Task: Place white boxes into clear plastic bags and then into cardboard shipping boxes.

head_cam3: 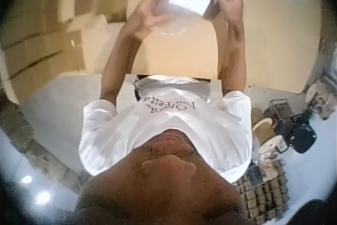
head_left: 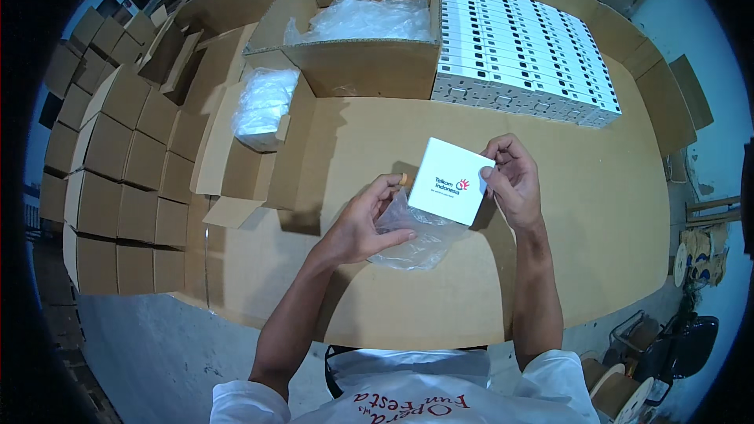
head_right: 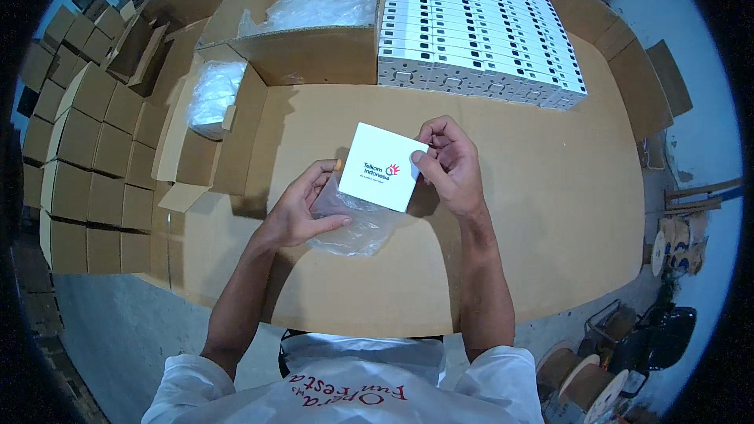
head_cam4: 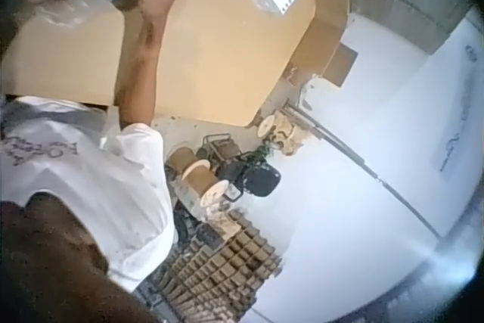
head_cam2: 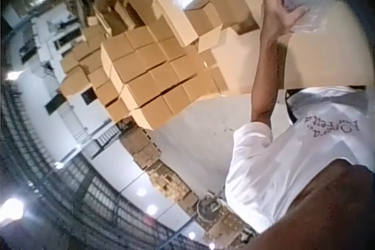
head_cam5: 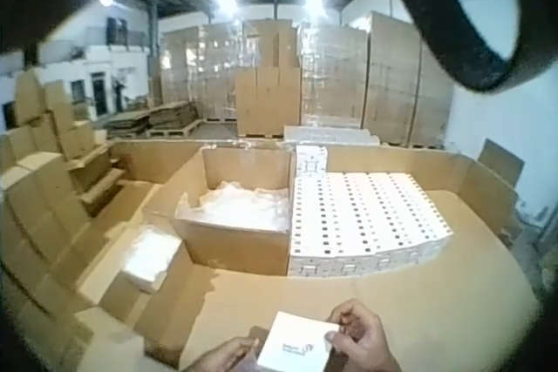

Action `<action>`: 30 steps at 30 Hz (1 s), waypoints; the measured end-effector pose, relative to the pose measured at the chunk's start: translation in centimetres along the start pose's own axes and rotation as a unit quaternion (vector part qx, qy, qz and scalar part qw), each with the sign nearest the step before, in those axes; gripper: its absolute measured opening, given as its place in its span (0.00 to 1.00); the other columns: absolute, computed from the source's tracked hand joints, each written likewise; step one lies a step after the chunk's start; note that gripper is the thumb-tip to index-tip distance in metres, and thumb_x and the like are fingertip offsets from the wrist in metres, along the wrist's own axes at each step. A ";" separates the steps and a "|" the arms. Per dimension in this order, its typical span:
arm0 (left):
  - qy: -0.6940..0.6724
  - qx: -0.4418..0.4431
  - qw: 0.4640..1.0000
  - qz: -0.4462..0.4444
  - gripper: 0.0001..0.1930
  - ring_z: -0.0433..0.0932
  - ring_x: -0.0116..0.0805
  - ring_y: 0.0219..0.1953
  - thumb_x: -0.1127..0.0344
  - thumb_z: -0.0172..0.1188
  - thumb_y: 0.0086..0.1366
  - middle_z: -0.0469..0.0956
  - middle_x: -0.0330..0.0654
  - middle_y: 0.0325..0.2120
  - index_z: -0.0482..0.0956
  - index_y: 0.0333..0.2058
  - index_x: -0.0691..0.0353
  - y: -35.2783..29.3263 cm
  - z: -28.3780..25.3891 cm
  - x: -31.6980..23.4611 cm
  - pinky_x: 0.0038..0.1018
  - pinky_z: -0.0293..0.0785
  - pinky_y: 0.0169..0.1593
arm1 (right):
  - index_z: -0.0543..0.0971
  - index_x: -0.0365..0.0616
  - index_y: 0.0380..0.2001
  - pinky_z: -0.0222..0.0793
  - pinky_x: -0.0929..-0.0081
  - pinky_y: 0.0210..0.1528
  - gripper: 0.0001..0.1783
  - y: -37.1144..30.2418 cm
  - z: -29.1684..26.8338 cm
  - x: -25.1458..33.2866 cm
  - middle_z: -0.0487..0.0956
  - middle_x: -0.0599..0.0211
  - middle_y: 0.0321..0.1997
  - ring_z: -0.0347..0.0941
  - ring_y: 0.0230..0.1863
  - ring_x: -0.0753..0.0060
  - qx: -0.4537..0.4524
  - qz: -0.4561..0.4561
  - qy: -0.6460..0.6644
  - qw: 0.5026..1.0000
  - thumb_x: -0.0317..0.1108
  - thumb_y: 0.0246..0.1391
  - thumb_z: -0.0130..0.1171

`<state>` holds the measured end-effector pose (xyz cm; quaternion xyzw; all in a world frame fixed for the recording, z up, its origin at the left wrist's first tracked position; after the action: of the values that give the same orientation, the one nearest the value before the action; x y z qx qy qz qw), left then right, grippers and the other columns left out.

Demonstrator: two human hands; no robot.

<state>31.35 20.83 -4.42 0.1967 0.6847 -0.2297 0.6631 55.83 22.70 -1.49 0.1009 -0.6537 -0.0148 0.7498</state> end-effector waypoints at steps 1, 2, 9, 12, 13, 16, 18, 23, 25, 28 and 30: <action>-0.008 0.002 1.000 0.002 0.41 0.73 0.39 0.58 0.75 0.72 0.56 0.72 0.54 0.54 0.57 0.63 0.72 0.0 0.0 -0.1 0.33 0.69 0.63 | 0.70 0.40 0.40 0.64 0.86 0.29 0.10 0.1 0.4 0.3 0.73 0.72 0.32 0.68 0.30 0.88 0.002 -0.004 -0.005 1.000 0.23 0.56 0.57; -0.016 0.005 1.000 0.004 0.40 0.73 0.39 0.58 0.75 0.72 0.56 0.72 0.54 0.54 0.58 0.63 0.71 0.0 0.0 -0.1 0.33 0.69 0.63 | 0.70 0.41 0.40 0.65 0.85 0.30 0.10 0.1 0.7 0.5 0.73 0.72 0.32 0.69 0.30 0.88 0.005 -0.008 -0.009 1.000 0.23 0.56 0.57; -0.016 0.020 1.000 0.016 0.40 0.72 0.37 0.59 0.76 0.72 0.56 0.70 0.52 0.54 0.57 0.63 0.71 0.2 0.2 -0.6 0.33 0.69 0.63 | 0.70 0.41 0.39 0.65 0.84 0.32 0.09 0.1 -0.8 0.0 0.73 0.72 0.32 0.69 0.32 0.87 -0.016 -0.006 -0.031 0.999 0.24 0.56 0.57; -0.024 0.011 1.000 0.011 0.40 0.72 0.37 0.59 0.76 0.72 0.56 0.69 0.51 0.55 0.58 0.63 0.71 0.1 0.3 -0.5 0.32 0.69 0.64 | 0.70 0.40 0.40 0.65 0.85 0.32 0.10 0.1 -0.2 0.1 0.72 0.73 0.32 0.68 0.31 0.86 -0.004 -0.007 -0.009 1.000 0.24 0.56 0.58; -0.020 0.008 1.000 0.009 0.40 0.72 0.37 0.59 0.76 0.72 0.56 0.69 0.51 0.56 0.58 0.62 0.71 0.1 0.3 -0.3 0.32 0.69 0.64 | 0.70 0.40 0.39 0.64 0.85 0.32 0.10 0.1 0.1 0.2 0.72 0.73 0.31 0.68 0.31 0.87 0.006 -0.011 -0.009 1.000 0.24 0.56 0.58; -0.017 0.004 1.000 0.022 0.40 0.72 0.37 0.59 0.76 0.73 0.55 0.69 0.52 0.56 0.58 0.62 0.70 0.2 0.3 0.0 0.33 0.69 0.64 | 0.70 0.41 0.39 0.65 0.85 0.33 0.09 0.0 1.0 0.6 0.72 0.74 0.31 0.68 0.31 0.87 0.022 -0.004 -0.001 1.000 0.23 0.57 0.58; -0.018 0.002 0.999 0.036 0.40 0.72 0.38 0.59 0.75 0.73 0.55 0.69 0.52 0.56 0.58 0.62 0.70 0.2 0.3 -0.3 0.34 0.69 0.64 | 0.69 0.41 0.39 0.65 0.84 0.33 0.09 0.0 1.2 0.6 0.72 0.74 0.31 0.68 0.31 0.87 0.029 0.006 0.009 1.000 0.23 0.57 0.58; -0.023 -0.042 0.999 -0.019 0.39 0.74 0.39 0.57 0.73 0.74 0.55 0.74 0.53 0.52 0.60 0.62 0.70 0.4 0.4 -1.1 0.35 0.71 0.61 | 0.70 0.42 0.37 0.66 0.83 0.32 0.10 -0.1 1.2 -0.5 0.72 0.76 0.30 0.67 0.30 0.89 0.072 0.056 -0.015 0.996 0.25 0.58 0.61; -0.020 -0.050 0.998 -0.019 0.39 0.75 0.39 0.56 0.72 0.74 0.56 0.75 0.53 0.51 0.60 0.62 0.70 0.3 0.3 -1.0 0.35 0.72 0.61 | 0.70 0.43 0.37 0.66 0.83 0.32 0.10 0.1 1.3 -0.7 0.72 0.76 0.30 0.67 0.30 0.89 0.075 0.058 -0.031 0.995 0.25 0.57 0.62; -0.040 -0.066 0.996 -0.036 0.39 0.77 0.38 0.54 0.72 0.73 0.57 0.77 0.55 0.49 0.59 0.62 0.71 0.3 0.2 -1.0 0.34 0.73 0.59 | 0.70 0.42 0.35 0.65 0.83 0.32 0.11 0.0 1.4 -1.0 0.72 0.76 0.29 0.67 0.30 0.88 0.080 0.075 -0.060 0.992 0.25 0.56 0.64; -0.062 -0.072 0.994 -0.052 0.39 0.78 0.38 0.53 0.72 0.72 0.57 0.78 0.55 0.48 0.58 0.62 0.71 0.4 0.3 -1.2 0.34 0.74 0.58 | 0.70 0.42 0.35 0.65 0.83 0.32 0.11 -0.1 1.4 -1.4 0.72 0.76 0.29 0.67 0.31 0.88 0.081 0.089 -0.073 0.990 0.25 0.55 0.65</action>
<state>31.87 21.00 -3.22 0.0977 0.6667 -0.2258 0.7036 54.32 22.60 -2.66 0.1013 -0.7125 0.0981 0.6874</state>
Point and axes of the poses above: each hand's wrist, its own y-axis towards the middle knuckle, its own z-axis out of the palm, x = y × z, the point moved 4 cm from there along y, towards the middle knuckle
